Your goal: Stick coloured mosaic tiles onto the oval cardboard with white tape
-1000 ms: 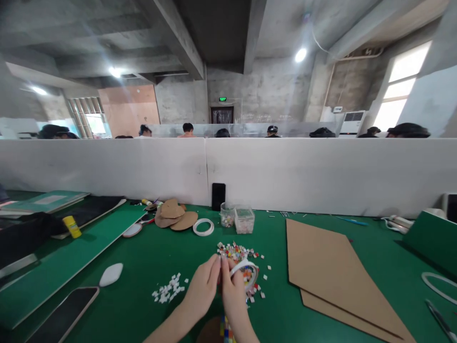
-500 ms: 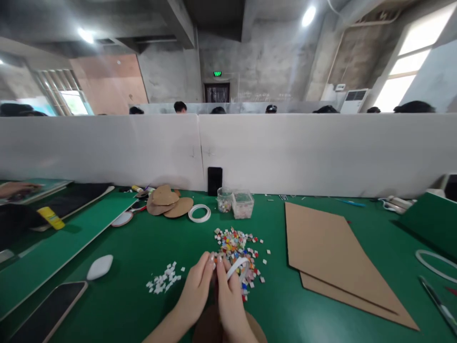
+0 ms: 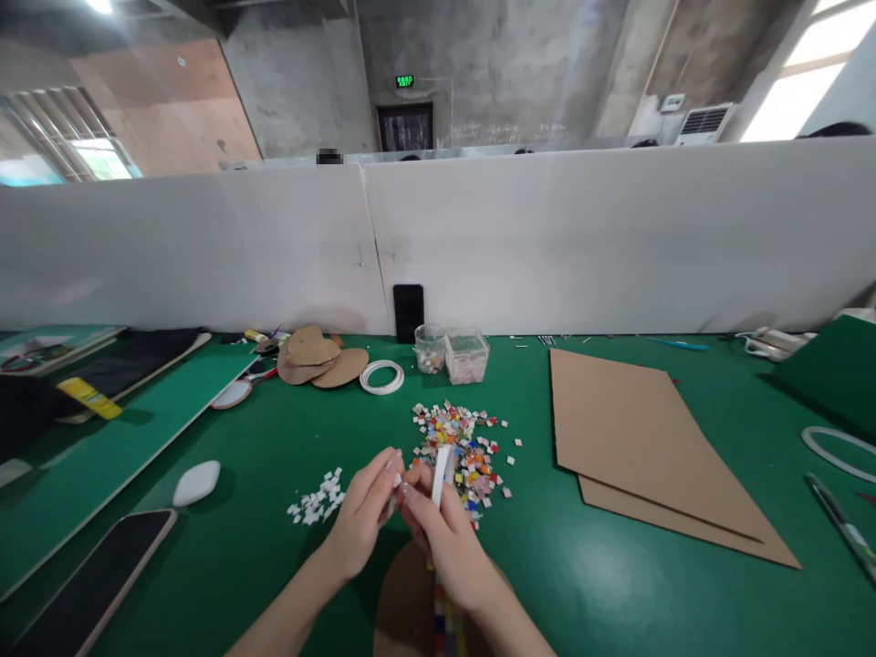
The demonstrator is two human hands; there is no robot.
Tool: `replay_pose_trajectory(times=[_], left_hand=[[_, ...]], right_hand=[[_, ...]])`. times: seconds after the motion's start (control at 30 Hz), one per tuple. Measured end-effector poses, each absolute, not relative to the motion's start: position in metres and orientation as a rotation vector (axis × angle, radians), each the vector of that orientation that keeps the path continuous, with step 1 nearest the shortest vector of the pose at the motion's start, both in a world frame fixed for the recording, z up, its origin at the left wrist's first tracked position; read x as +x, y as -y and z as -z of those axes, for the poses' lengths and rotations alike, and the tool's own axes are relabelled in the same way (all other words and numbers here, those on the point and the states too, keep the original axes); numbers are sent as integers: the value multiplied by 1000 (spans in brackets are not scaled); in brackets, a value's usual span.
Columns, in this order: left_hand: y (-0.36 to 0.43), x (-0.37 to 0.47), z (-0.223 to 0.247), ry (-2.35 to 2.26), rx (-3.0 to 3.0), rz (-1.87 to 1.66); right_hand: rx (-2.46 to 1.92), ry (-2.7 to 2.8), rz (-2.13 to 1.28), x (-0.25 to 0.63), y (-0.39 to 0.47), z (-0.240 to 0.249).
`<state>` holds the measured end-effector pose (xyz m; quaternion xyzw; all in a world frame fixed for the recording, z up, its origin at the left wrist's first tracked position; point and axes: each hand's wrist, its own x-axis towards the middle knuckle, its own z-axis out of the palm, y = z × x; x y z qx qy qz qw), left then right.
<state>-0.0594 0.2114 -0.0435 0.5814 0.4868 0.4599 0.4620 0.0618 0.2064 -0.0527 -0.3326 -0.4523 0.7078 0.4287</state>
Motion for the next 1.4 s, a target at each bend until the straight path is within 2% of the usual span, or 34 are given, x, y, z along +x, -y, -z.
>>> replay_pose_trajectory(times=[0.3,1.0,1.4], left_hand=[[-211,-59,52,-1233,1381,-1124],[-213,-59,46,-1260,1573,-1067],[-213,-60,47,-1266,1567,-1036]], right_hand=[[-810,1194,-1760,63,-208,56],[-911,1333,-1492,60,-209,64],[-913,1288,-1597,63,-208,64]])
